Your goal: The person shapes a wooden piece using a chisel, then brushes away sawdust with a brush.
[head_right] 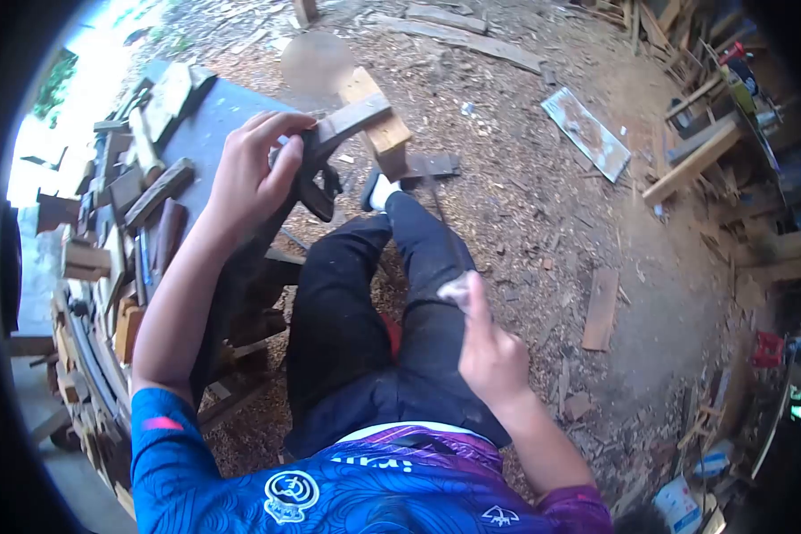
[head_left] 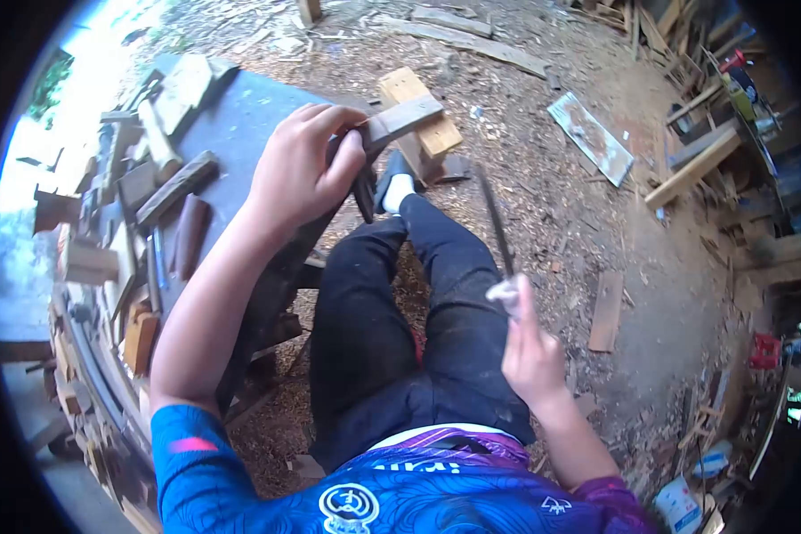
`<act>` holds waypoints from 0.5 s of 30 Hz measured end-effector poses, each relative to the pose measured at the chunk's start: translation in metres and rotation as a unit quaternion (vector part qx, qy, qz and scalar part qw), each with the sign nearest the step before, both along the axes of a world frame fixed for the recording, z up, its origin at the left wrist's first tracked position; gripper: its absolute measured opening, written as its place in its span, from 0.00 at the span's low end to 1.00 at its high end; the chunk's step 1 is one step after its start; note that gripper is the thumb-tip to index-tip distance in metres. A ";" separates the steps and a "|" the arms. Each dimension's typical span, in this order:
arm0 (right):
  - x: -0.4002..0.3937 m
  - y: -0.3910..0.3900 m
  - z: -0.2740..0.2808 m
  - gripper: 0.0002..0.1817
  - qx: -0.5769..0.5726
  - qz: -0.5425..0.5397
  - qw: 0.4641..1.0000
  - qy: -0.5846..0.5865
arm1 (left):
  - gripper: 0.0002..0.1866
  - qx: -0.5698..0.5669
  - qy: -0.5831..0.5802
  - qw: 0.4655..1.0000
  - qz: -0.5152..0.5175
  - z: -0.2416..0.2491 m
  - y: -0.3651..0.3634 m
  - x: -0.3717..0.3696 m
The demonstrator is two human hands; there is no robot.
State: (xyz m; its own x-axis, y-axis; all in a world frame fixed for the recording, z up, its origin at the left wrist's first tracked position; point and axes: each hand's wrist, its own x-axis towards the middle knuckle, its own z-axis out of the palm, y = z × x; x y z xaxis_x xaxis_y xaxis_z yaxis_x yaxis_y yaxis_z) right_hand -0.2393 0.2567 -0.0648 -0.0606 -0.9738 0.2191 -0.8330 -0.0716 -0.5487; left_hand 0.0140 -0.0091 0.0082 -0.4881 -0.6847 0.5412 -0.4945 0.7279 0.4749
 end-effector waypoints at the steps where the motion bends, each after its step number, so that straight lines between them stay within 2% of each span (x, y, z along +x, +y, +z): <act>1: -0.005 0.006 -0.005 0.35 -0.012 0.000 1.000 -0.005 | 0.16 0.004 0.005 1.000 0.012 0.002 -0.006 0.008; 4: -0.011 0.013 -0.032 0.35 -0.032 -0.008 0.999 -0.013 | 0.13 -0.164 0.022 0.984 0.068 0.018 -0.036 0.034; 6: -0.014 0.012 -0.048 0.36 -0.039 0.004 0.999 -0.008 | 0.14 -0.061 0.037 0.986 0.148 0.051 -0.020 0.052; 7: -0.015 0.010 -0.056 0.36 -0.009 0.007 1.000 -0.009 | 0.25 -0.150 -0.031 0.975 0.163 0.059 -0.023 0.069; 8: -0.014 0.005 -0.063 0.36 0.021 0.014 1.000 -0.011 | 0.30 -0.144 -0.093 0.962 0.211 0.075 -0.011 0.079; 10: -0.015 -0.007 -0.076 0.37 0.024 0.042 0.999 -0.015 | 0.34 -0.034 -0.113 0.950 0.289 0.083 0.023 0.090; 12: -0.014 -0.022 -0.080 0.38 0.027 0.055 0.998 0.000 | 0.35 -0.105 -0.189 0.937 0.275 0.073 0.043 0.121; 13: -0.015 -0.028 -0.087 0.38 0.034 0.057 0.998 -0.005 | 0.32 -0.079 -0.194 0.933 0.293 0.063 0.057 0.132; 15: -0.016 -0.039 -0.095 0.38 0.042 0.059 0.997 0.015 | 0.22 -0.124 -0.205 0.920 0.311 0.042 0.095 0.151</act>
State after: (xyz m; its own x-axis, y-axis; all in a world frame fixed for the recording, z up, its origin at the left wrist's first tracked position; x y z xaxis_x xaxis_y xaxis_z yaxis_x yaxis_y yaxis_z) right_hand -0.2554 0.2173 -0.1597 0.0607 -0.9889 0.1359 -0.8381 -0.1244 -0.5312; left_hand 0.1650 0.0863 0.0501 -0.2415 -0.7805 0.5766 -0.9526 0.3041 0.0127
